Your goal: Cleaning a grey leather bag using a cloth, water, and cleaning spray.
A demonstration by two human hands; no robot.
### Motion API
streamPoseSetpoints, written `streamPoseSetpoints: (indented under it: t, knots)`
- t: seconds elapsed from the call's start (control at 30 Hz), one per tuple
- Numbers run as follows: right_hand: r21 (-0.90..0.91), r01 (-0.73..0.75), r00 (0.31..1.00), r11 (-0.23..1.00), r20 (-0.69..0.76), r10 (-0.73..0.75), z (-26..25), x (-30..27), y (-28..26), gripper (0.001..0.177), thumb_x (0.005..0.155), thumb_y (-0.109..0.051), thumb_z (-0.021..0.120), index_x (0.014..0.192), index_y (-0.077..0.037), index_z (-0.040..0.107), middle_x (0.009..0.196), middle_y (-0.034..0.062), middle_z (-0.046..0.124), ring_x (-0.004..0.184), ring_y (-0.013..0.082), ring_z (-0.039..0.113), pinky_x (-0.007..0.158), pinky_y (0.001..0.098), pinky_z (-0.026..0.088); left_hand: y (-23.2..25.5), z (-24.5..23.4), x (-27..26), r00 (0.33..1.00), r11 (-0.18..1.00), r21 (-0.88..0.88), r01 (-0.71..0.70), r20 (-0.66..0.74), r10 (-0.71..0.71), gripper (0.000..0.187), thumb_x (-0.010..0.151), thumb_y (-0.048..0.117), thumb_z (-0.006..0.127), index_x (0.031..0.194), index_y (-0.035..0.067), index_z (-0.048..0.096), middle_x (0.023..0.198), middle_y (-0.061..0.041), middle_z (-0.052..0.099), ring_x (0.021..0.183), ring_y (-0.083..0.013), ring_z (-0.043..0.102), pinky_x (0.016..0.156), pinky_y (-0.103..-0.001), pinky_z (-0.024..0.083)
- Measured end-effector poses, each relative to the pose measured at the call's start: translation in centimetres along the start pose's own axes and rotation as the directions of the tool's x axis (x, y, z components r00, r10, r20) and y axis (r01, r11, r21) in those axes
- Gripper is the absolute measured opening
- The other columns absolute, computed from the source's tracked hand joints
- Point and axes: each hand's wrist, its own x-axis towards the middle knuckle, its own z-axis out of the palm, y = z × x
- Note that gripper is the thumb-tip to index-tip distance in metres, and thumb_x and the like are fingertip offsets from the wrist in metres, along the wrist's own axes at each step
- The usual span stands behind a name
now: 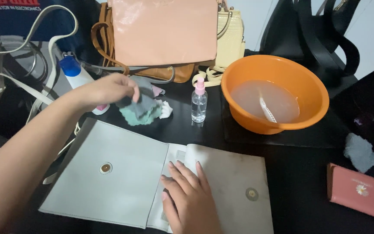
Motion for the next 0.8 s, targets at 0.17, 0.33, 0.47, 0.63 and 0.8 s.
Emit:
streamPoseSetpoints:
  t: [0.17,0.33,0.47,0.63,0.8]
  knots:
    - [-0.026,-0.02,0.999,0.999,0.038,0.021,0.2,0.0,0.3,0.031,0.092,-0.02,0.059,0.113,-0.006,0.076,0.136,0.0156,0.067,0.136,0.0295,0.054,0.119,0.0577,0.023,-1.8,0.8,1.3,0.987,0.986,0.154,-0.067,0.154,0.043,0.037,0.096,0.008,0.045,0.085,0.009,0.08,0.085,-0.004,0.067,0.078,-0.0169,0.054,0.085,-0.032,0.043]
    - [-0.036,-0.042,0.996,0.998,0.072,0.044,0.4,-0.1,0.4,0.033,0.09,-0.021,0.06,0.114,-0.007,0.077,0.138,0.0143,0.066,0.136,0.028,0.052,0.118,0.0583,0.023,-0.7,1.7,-1.3,0.981,0.955,0.237,-0.18,-0.029,0.192,0.038,0.084,0.001,0.046,0.107,0.011,0.074,0.108,-0.008,0.073,0.097,-0.0221,0.064,0.087,-0.035,0.047]
    - [-0.079,-0.004,0.998,0.997,0.058,0.008,0.7,-0.2,0.8,0.032,0.088,-0.021,0.06,0.112,-0.009,0.076,0.139,0.0118,0.066,0.135,0.0258,0.052,0.116,0.0582,0.027,1.3,4.0,-8.4,0.894,0.823,0.421,-0.382,-0.058,0.445,0.033,0.088,0.006,0.048,0.109,0.01,0.073,0.118,-0.007,0.076,0.116,-0.022,0.069,0.112,-0.047,0.045]
    - [-0.109,-0.011,1.0,0.994,0.009,0.012,0.8,0.1,0.4,0.029,0.087,-0.021,0.06,0.108,-0.011,0.078,0.135,0.01,0.069,0.132,0.0257,0.057,0.113,0.0584,0.032,-1.8,7.6,-15.9,0.739,0.609,0.675,-0.418,-0.137,0.659,0.032,0.094,0.033,0.06,0.122,0.019,0.068,0.144,-0.013,0.06,0.129,-0.0307,0.058,0.105,-0.049,0.043]
    - [-0.099,-0.02,0.998,0.995,0.064,0.026,0.0,0.4,0.3,0.029,0.094,-0.021,0.053,0.108,-0.011,0.077,0.135,0.0121,0.069,0.134,0.0286,0.056,0.113,0.0588,0.031,-6.6,7.8,-18.3,0.8,0.768,0.609,-0.199,-0.351,0.486,0.044,0.09,0.042,0.058,0.133,0.034,0.066,0.157,0.007,0.053,0.147,-0.021,0.044,0.111,-0.053,0.033]
